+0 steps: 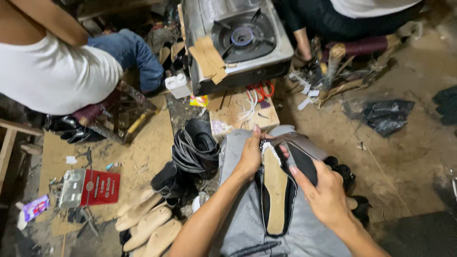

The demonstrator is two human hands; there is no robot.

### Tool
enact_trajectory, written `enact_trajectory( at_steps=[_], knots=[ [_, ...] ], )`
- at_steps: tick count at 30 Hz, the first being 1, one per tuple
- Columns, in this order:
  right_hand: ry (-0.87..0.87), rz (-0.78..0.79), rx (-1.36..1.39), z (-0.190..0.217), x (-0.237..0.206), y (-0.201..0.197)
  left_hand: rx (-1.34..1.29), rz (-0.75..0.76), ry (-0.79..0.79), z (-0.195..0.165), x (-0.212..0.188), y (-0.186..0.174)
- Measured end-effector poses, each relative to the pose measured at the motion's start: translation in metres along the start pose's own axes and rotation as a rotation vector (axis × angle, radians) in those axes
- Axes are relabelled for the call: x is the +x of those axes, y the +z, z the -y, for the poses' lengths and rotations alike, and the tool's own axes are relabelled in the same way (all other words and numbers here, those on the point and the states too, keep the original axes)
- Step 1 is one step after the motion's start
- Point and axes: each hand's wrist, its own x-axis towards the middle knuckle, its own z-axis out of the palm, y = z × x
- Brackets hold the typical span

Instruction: The person sits on a low stool and works on a black shoe held on their lap. They press the sole edge with a heated iron tool, trim the sole edge with pincers, and repeatedly press and turn the shoe, finishing by holding up the completed shoe.

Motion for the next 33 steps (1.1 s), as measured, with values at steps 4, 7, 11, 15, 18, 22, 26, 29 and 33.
enact_trajectory(
  at_steps=[4, 7, 11, 15, 18, 22, 26, 29, 33],
  knots=[
    [-0.347, -0.17, 0.628, -0.006, 0.002, 0.004, 0.069, 0.004, 0.061, 0.012, 0.008, -0.007],
    [-0.24, 0.025, -0.349, -0.013, 0.0, 0.005, 0.388, -0.068, 0.224, 0.014, 0.012, -0.009],
    [-0.308, -0.151, 0.047, -0.013, -0.006, 0.001, 0.121, -0.026, 0.032, 0.009, 0.007, -0.006],
    [0.064, -0.023, 0.136, -0.008, -0.016, 0.0, 0.212, 0.041, 0.13, 0.002, 0.0, -0.001],
    [-0.007, -0.149, 0.246, -0.012, -0.026, 0.0, -0.085, 0.114, 0.061, -0.001, -0.002, 0.001],
    [-0.11, -0.12, -0.038, -0.026, -0.037, -0.003, -0.025, 0.044, 0.02, -0.003, -0.003, 0.002],
    [0.108, -0.065, 0.11, -0.028, -0.031, -0.004, -0.023, 0.065, 0.018, -0.002, -0.002, 0.004],
    [-0.091, -0.118, 0.234, -0.017, -0.023, -0.005, -0.049, 0.086, 0.056, -0.002, -0.001, 0.005],
    [0.127, 0.024, -0.038, 0.0, -0.011, -0.01, 0.123, 0.071, 0.074, -0.003, 0.0, 0.005]
  ],
)
